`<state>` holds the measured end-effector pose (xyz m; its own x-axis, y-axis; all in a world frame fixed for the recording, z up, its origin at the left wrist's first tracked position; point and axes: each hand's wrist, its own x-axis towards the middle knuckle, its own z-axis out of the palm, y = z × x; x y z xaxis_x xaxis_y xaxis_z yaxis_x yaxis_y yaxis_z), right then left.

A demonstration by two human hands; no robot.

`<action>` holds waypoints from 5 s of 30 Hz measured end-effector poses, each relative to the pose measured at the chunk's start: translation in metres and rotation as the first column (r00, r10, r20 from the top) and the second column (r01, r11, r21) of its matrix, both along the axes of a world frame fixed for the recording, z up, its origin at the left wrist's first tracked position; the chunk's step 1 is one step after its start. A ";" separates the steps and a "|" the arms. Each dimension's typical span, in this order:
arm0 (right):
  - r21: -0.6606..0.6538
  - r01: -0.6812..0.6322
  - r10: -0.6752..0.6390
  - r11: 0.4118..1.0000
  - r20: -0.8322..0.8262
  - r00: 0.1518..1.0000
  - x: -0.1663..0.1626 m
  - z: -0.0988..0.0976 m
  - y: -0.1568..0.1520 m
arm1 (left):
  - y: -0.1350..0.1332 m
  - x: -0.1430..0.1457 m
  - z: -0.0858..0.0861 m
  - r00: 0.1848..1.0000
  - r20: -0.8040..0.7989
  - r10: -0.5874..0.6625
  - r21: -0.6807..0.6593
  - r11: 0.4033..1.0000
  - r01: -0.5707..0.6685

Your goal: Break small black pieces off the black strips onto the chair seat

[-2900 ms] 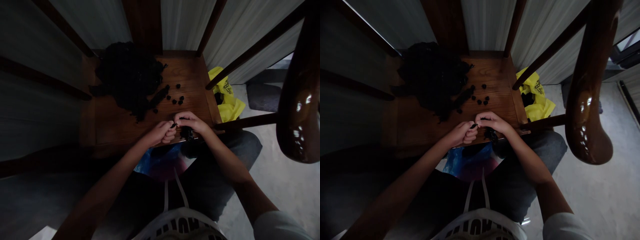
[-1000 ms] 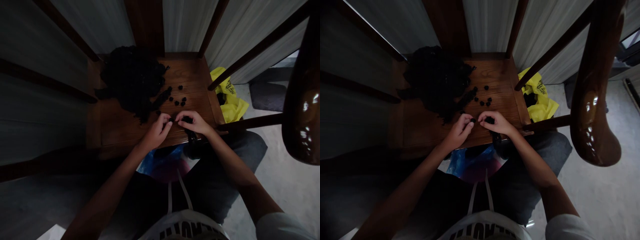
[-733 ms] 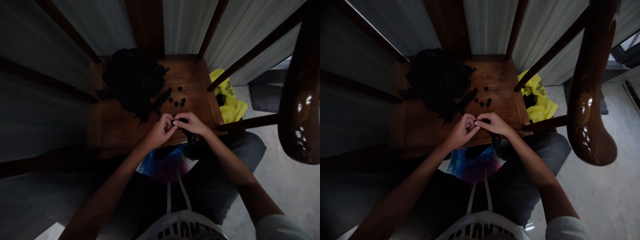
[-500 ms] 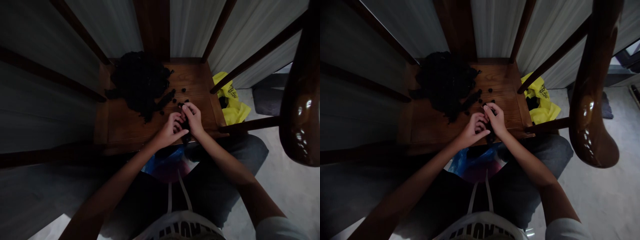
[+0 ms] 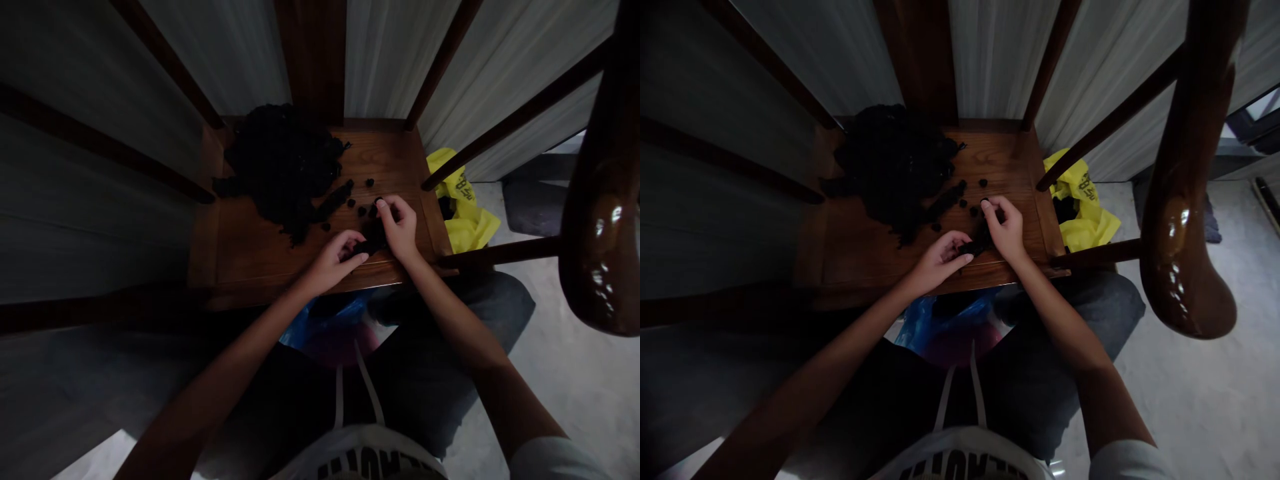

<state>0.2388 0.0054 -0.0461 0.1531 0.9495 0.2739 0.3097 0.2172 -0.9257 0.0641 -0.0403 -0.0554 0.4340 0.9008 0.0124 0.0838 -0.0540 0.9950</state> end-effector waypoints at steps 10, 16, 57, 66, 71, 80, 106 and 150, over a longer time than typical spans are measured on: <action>0.138 0.040 -0.092 0.990 0.390 0.916 0.012 -0.013 0.019 | -0.003 0.004 -0.007 0.992 0.042 0.115 0.014 0.993 -0.116; 0.184 -0.120 0.047 0.976 0.358 0.932 0.012 0.003 -0.001 | -0.008 -0.006 0.000 0.999 0.043 0.031 0.103 0.994 -0.035; -0.185 -0.660 0.455 0.729 -0.589 0.668 0.007 0.012 -0.034 | -0.006 -0.021 0.019 0.982 0.137 -0.131 -0.315 0.934 0.169; -0.169 -0.551 0.432 0.817 -0.453 0.780 -0.005 0.009 -0.036 | -0.002 -0.011 0.026 0.999 -0.013 -0.046 -0.394 0.918 0.037; -0.175 -0.555 0.406 0.813 -0.513 0.756 0.000 0.009 -0.035 | -0.001 -0.012 0.020 0.989 -0.118 -0.086 -0.210 0.976 0.060; -0.191 -0.559 0.456 0.807 -0.399 0.795 0.012 0.018 -0.030 | 0.000 -0.022 0.025 0.969 -0.223 -0.110 -0.096 0.991 0.090; -0.263 -0.670 0.715 0.694 0.140 0.685 0.010 0.025 -0.034 | 0.001 -0.024 0.020 0.991 -0.096 -0.098 -0.272 0.960 0.069; -0.393 -0.443 0.592 0.806 0.549 0.590 -0.007 0.038 -0.053 | -0.008 -0.014 0.010 0.967 -0.226 -0.119 0.036 0.991 0.130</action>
<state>0.2323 -0.0480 -0.0079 -0.5156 0.8524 -0.0871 0.7114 0.3692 -0.5980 0.0505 -0.0485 -0.0457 0.5398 0.8401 -0.0531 0.2922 -0.1279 0.9478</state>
